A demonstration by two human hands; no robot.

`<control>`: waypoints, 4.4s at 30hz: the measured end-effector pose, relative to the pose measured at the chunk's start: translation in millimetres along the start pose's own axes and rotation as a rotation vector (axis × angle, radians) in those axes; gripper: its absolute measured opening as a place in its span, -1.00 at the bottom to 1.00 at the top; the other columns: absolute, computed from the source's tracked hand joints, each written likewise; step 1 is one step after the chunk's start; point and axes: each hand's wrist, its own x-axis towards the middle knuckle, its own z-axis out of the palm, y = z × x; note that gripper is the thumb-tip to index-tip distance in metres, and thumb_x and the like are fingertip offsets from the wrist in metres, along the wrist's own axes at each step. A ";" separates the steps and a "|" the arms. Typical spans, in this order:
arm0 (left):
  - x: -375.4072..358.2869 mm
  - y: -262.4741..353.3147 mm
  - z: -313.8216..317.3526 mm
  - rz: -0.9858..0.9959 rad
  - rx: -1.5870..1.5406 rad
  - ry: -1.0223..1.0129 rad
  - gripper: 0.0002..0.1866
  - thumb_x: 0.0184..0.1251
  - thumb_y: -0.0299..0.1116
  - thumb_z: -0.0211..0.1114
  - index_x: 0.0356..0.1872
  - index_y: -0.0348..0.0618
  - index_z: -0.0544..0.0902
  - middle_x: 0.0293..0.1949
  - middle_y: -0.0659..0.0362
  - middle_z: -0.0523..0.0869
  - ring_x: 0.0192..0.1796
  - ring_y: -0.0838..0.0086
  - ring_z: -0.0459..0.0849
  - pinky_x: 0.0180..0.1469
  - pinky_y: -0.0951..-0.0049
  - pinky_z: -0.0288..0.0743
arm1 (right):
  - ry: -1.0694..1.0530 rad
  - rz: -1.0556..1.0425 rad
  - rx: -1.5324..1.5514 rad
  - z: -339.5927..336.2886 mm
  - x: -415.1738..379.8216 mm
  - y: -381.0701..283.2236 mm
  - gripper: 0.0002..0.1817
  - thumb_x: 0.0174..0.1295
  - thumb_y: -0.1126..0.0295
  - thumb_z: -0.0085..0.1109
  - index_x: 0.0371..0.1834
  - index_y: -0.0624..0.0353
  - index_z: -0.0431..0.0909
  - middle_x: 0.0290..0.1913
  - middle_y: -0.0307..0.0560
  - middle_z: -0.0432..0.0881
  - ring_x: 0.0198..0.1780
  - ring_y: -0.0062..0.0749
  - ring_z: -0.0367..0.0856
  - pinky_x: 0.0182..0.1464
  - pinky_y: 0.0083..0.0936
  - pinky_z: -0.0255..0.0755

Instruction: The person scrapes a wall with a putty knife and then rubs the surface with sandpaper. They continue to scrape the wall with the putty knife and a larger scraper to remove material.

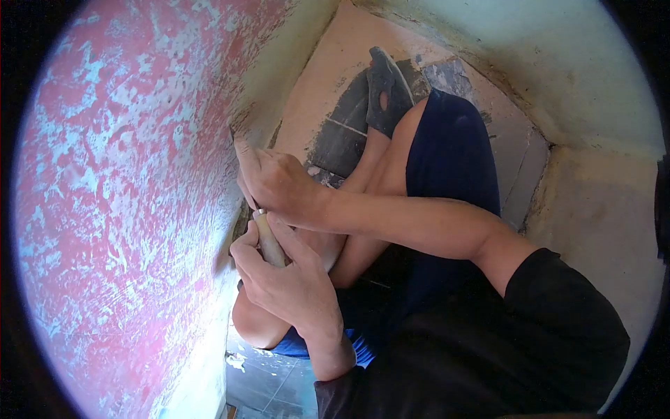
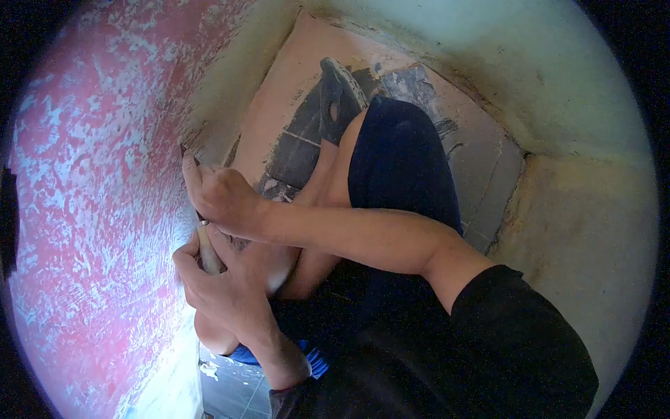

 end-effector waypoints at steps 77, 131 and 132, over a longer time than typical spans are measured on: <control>12.4 21.2 23.8 0.013 -0.181 -0.064 -0.69 0.44 -0.23 0.25 -0.22 -0.36 0.53 -0.20 -0.24 0.69 -0.12 -0.17 0.68 -0.05 -0.03 0.49 | 0.112 0.326 0.240 1.9 12.7 28.5 -0.67 0.15 0.49 0.27 -0.20 0.32 0.27 -0.54 0.23 0.56 -0.41 0.20 0.69 -0.41 -0.09 0.57; 14.3 25.8 23.5 -0.016 -0.135 -0.078 -0.71 0.41 -0.27 0.25 -0.23 -0.38 0.54 -0.23 -0.25 0.68 -0.15 -0.18 0.68 -0.07 -0.04 0.49 | 0.209 0.257 0.069 18.6 16.2 39.6 -0.74 0.17 0.54 0.17 -0.15 0.46 0.36 -0.42 0.42 0.59 -0.37 0.32 0.67 -0.36 -0.03 0.60; 17.8 24.2 29.4 -0.008 -0.164 -0.075 -0.71 0.41 -0.27 0.25 -0.24 -0.37 0.54 -0.24 -0.24 0.68 -0.15 -0.17 0.67 -0.08 -0.04 0.49 | 0.204 0.258 0.072 16.2 15.1 40.3 -0.74 0.17 0.54 0.17 -0.15 0.46 0.36 -0.42 0.42 0.59 -0.37 0.32 0.67 -0.36 -0.03 0.60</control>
